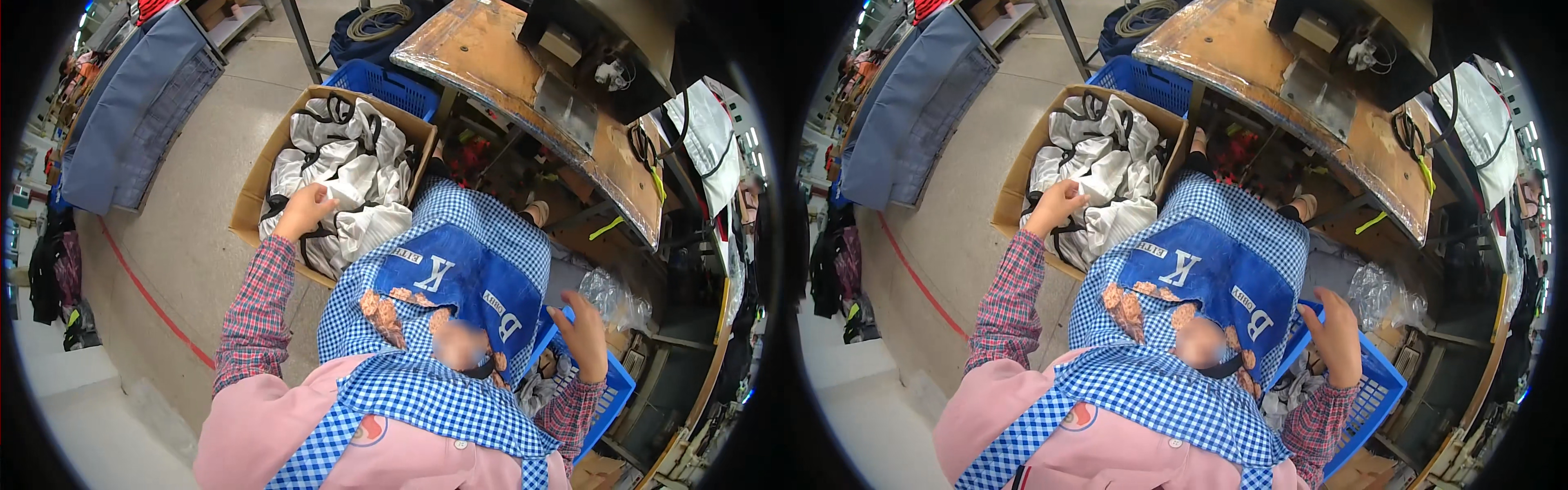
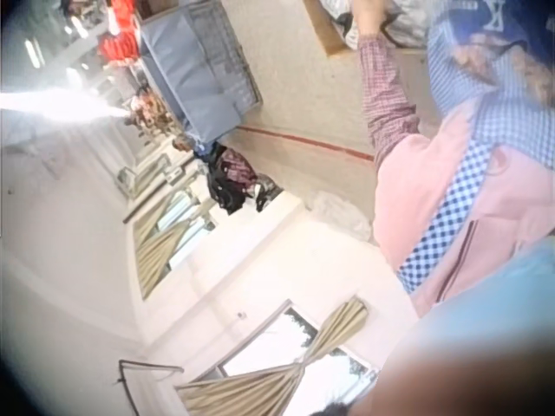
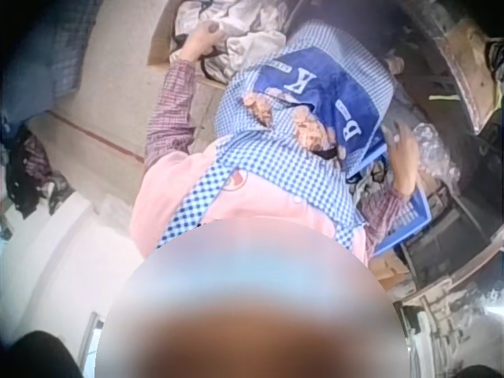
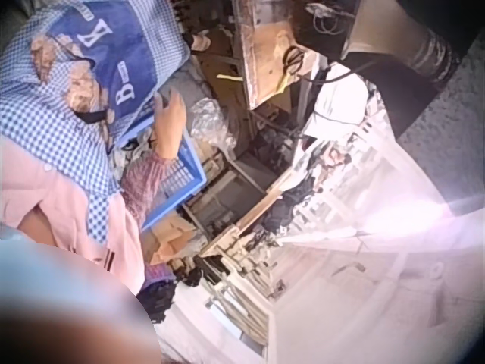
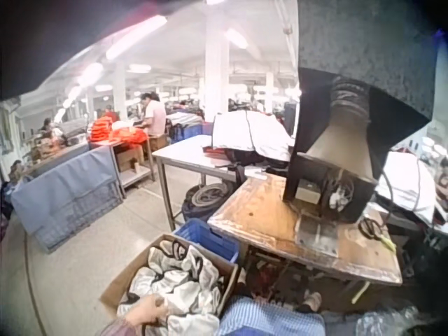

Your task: Assembling shoe components using an industrial machine.

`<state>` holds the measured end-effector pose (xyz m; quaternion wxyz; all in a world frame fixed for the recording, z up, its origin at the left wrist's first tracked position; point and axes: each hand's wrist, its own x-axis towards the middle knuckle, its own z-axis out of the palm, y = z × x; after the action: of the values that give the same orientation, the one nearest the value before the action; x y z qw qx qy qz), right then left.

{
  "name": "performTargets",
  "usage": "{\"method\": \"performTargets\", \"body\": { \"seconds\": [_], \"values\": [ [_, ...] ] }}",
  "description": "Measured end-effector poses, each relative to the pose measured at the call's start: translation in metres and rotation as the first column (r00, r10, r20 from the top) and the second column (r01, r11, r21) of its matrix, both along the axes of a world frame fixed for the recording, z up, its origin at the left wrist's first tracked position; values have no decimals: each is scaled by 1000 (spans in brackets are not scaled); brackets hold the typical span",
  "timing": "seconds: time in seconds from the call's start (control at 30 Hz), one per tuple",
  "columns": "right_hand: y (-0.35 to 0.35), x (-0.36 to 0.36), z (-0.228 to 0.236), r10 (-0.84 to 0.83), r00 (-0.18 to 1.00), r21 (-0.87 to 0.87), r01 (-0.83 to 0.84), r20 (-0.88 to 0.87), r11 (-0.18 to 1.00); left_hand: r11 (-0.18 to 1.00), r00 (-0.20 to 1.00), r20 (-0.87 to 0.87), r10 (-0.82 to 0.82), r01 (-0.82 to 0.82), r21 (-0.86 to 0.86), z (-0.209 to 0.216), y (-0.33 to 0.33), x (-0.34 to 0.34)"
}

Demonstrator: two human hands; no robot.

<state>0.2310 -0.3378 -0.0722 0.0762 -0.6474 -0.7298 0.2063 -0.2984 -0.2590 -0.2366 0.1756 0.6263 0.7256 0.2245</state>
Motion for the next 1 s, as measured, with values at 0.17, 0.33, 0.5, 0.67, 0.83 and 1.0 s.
{"method": "performTargets", "body": {
  "seconds": [0.17,0.33,0.5,0.67,0.83,1.0],
  "values": [
    [8,-25,11,43,998,41,-41,-55,998,977,959,268,90,-137,162,30,26,2],
    [29,-47,6,142,978,193,-112,-153,975,896,882,468,48,-245,370,131,37,31],
    [56,-96,6,275,900,371,-141,-337,918,807,888,459,31,-293,513,183,24,68],
    [73,-142,18,293,757,330,-109,-584,938,784,855,509,-100,-247,569,193,14,102],
    [82,-165,14,18,450,-11,-62,-893,998,828,803,554,-219,-147,541,181,1,148],
    [80,-162,11,2,524,0,-4,-852,1000,867,841,453,-297,39,497,177,-10,174]
  ]
}}
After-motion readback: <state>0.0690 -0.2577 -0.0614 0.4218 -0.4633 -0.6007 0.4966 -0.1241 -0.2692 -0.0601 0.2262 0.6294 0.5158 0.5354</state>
